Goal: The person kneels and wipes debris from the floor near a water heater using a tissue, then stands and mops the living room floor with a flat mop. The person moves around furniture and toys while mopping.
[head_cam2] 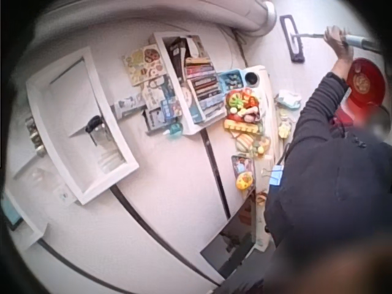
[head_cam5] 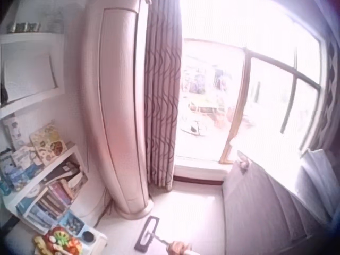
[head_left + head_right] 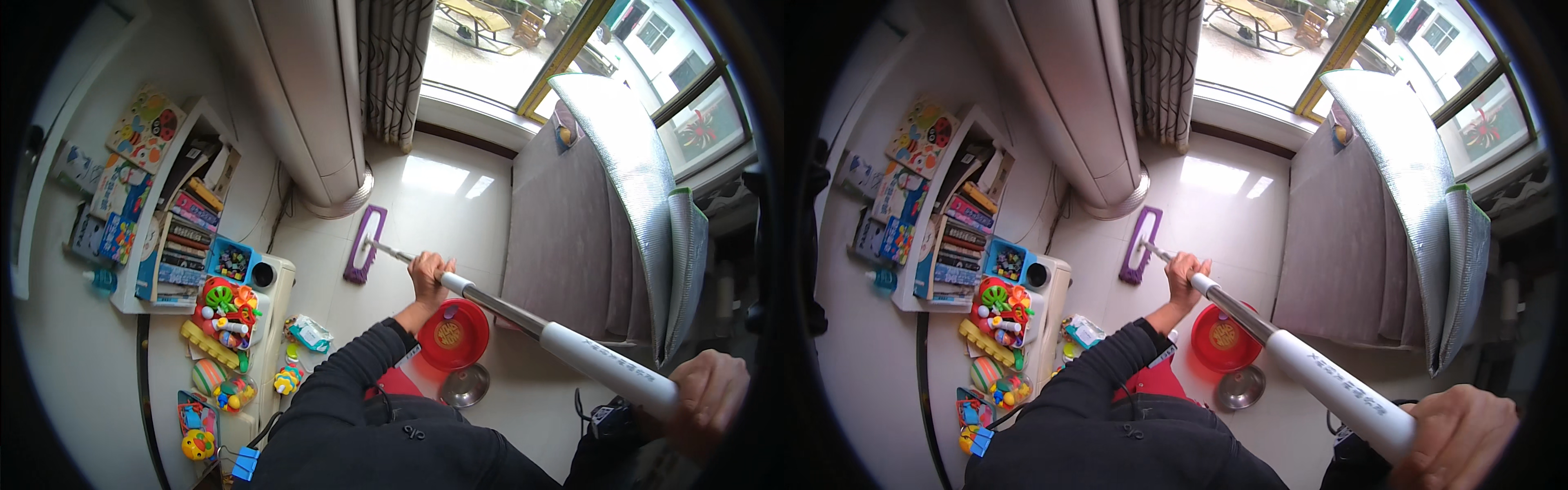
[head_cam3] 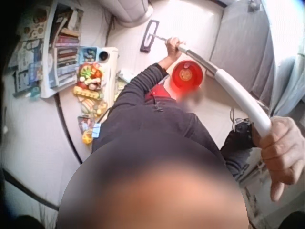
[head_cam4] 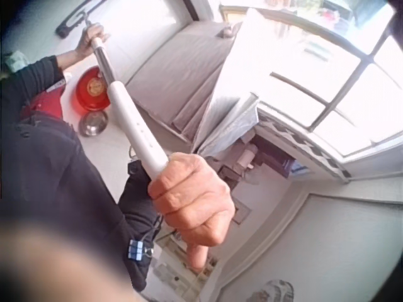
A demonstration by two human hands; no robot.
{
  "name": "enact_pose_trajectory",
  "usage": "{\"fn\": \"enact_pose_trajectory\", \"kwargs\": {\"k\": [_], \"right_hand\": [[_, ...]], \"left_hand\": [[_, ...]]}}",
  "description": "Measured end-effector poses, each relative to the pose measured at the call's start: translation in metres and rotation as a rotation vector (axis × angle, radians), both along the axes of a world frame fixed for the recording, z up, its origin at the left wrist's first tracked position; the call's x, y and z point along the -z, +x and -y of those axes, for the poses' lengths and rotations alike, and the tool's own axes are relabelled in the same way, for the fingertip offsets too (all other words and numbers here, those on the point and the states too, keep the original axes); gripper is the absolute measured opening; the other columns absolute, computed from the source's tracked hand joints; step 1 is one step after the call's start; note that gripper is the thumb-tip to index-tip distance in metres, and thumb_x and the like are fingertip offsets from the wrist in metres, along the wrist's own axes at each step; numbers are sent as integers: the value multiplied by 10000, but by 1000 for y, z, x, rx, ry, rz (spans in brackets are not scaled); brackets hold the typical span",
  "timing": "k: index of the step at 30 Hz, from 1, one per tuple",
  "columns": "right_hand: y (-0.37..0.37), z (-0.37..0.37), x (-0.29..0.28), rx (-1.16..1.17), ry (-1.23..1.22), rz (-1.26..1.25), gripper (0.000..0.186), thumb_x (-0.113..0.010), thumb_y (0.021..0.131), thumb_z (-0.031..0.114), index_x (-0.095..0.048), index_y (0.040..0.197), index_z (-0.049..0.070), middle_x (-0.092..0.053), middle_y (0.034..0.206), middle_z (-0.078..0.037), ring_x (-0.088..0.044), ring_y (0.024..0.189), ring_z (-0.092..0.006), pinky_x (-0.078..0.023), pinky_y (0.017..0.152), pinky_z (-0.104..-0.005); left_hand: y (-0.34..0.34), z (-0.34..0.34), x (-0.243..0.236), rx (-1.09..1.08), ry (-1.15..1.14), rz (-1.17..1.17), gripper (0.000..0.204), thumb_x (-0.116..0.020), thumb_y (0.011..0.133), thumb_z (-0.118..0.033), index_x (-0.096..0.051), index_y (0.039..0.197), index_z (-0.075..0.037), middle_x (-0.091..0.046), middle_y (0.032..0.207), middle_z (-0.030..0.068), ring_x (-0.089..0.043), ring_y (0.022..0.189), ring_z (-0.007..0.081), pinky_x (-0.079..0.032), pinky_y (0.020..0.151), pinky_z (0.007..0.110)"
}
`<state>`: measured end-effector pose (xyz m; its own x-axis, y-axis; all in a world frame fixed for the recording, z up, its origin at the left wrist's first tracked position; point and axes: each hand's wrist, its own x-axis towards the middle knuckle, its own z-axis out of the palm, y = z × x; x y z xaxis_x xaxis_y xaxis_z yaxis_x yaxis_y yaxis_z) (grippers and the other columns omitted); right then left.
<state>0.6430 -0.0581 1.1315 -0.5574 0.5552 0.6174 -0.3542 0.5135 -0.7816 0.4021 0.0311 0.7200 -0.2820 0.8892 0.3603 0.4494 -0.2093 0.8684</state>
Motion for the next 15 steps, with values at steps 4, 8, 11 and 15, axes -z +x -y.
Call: {"fn": "enact_pose_trajectory", "kwargs": {"k": [4,8,11,15], "right_hand": [[-66,-29,24,3,-22,-2,260,-629,852,243,-473,685,119,-486,531,8,-487,446,-106,-441,473,-230],[-114,-15,64,455,-20,56,366,-589,877,262,-408,590,128,-443,428,20,-437,339,-86,-416,388,-228],[-127,8,86,735,-33,149,428,-516,919,298,-347,561,134,-426,426,25,-423,341,-81,-393,382,-224],[-101,29,73,911,-60,-61,338,-472,942,267,-373,644,142,-351,468,38,-357,383,-55,-364,442,-192]], "left_hand": [[-1,-71,32,89,7,-87,304,-719,700,-205,-452,609,-92,-494,662,54,-501,701,261,-378,659,400],[-7,-124,62,342,-71,-228,298,-747,678,-265,-517,665,-76,-549,758,87,-538,763,294,-435,677,404],[0,-136,71,543,-345,-402,117,-684,674,-155,-580,688,-103,-584,810,99,-554,844,302,-441,777,400],[33,-114,58,654,-275,-505,112,-684,622,-176,-624,695,-115,-626,778,117,-587,804,321,-477,735,408]]}}
